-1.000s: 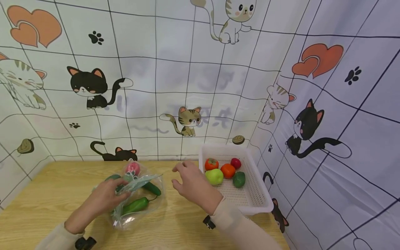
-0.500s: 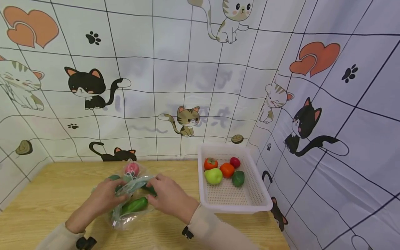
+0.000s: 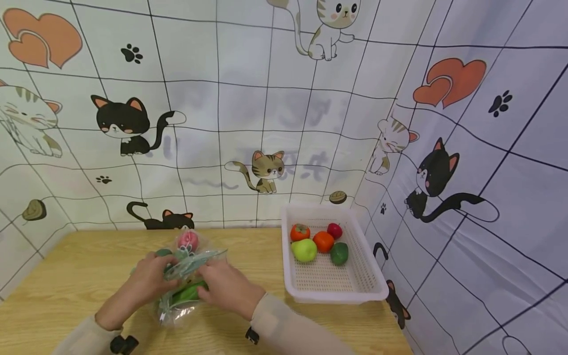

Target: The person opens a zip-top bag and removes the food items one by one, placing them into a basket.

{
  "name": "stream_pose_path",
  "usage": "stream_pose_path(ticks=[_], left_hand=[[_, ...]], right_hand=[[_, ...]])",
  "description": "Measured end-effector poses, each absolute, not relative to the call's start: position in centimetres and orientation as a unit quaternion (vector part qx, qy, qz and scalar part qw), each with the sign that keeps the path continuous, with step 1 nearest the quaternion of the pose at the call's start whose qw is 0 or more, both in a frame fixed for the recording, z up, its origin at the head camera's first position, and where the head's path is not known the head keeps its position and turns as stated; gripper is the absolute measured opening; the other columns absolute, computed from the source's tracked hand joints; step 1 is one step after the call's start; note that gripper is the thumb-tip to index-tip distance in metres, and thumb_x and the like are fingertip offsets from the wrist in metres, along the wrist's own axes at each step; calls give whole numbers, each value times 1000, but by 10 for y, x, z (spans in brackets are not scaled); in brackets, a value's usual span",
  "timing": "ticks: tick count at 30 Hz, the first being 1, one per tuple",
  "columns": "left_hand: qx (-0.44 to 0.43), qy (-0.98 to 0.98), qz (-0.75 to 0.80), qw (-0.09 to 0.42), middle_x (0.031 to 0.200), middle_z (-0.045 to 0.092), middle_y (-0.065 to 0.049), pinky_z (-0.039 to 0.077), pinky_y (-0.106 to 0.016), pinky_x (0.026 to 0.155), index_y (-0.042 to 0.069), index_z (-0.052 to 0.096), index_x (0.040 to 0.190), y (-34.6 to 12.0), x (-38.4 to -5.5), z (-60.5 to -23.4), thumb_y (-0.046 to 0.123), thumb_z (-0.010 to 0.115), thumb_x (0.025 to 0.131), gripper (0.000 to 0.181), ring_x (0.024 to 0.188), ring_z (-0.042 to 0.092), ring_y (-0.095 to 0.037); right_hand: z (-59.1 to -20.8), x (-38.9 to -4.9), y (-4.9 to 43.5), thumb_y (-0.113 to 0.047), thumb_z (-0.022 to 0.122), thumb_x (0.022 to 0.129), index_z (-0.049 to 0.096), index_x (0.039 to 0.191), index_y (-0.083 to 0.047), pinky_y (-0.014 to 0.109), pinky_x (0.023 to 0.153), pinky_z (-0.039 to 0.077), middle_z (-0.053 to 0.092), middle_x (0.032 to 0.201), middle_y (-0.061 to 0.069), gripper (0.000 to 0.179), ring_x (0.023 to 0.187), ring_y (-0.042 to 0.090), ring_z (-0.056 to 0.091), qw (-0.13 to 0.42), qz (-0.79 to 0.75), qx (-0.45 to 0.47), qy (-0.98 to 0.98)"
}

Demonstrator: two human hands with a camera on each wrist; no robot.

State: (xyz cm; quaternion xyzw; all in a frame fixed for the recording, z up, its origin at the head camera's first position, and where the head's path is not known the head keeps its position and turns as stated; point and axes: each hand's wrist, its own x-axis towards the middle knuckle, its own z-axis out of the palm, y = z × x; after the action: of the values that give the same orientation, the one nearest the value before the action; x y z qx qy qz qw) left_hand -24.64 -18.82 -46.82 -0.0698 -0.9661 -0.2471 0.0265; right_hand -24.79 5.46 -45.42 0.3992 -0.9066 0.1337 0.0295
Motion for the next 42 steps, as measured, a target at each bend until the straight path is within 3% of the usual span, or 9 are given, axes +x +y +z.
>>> stream_pose_path(ticks=[8,11,15,22,31,42], left_hand=[[-85,-965,-244,46,100,63,-19,49,-46,75,4,72,100,-191,-247,-471,11,91,86,25,94,59,-36],[-91,-964,-243,52,97,61,-16,47,-44,75,5,70,96,-192,-247,-472,10,89,86,22,91,56,-33],[-95,-963,-244,58,96,61,-15,47,-44,74,4,69,95,-193,-246,-474,9,88,88,21,90,55,-31],[-95,-963,-244,60,94,62,-13,48,-44,74,5,69,94,-191,-246,-476,8,89,90,21,89,55,-29],[-93,-963,-247,63,93,62,-12,47,-42,73,5,70,93,-190,-245,-473,7,89,90,20,89,55,-28],[-93,-964,-241,70,94,63,-15,49,-44,73,4,69,94,-191,-245,-472,8,90,89,21,89,57,-29]], right_hand=[[-468,-255,49,-23,84,109,82,137,-9,11,74,51,82,127,0,31,95,-3,63,9,132,375,-918],[-472,-256,47,-22,85,108,82,137,-10,13,76,54,83,129,1,32,99,0,67,2,129,369,-921],[-478,-258,43,-21,88,106,82,138,-10,16,85,59,84,130,0,34,108,3,72,0,114,369,-922],[-491,-261,37,-24,94,101,82,133,-14,16,80,57,82,117,-5,36,99,2,67,-1,76,370,-926],[-497,-262,34,-30,95,100,83,133,-18,20,83,58,81,121,-3,37,104,5,70,13,42,380,-924],[-493,-261,33,-29,96,100,84,138,-24,19,78,58,80,126,-5,40,104,2,67,-6,48,373,-926]])
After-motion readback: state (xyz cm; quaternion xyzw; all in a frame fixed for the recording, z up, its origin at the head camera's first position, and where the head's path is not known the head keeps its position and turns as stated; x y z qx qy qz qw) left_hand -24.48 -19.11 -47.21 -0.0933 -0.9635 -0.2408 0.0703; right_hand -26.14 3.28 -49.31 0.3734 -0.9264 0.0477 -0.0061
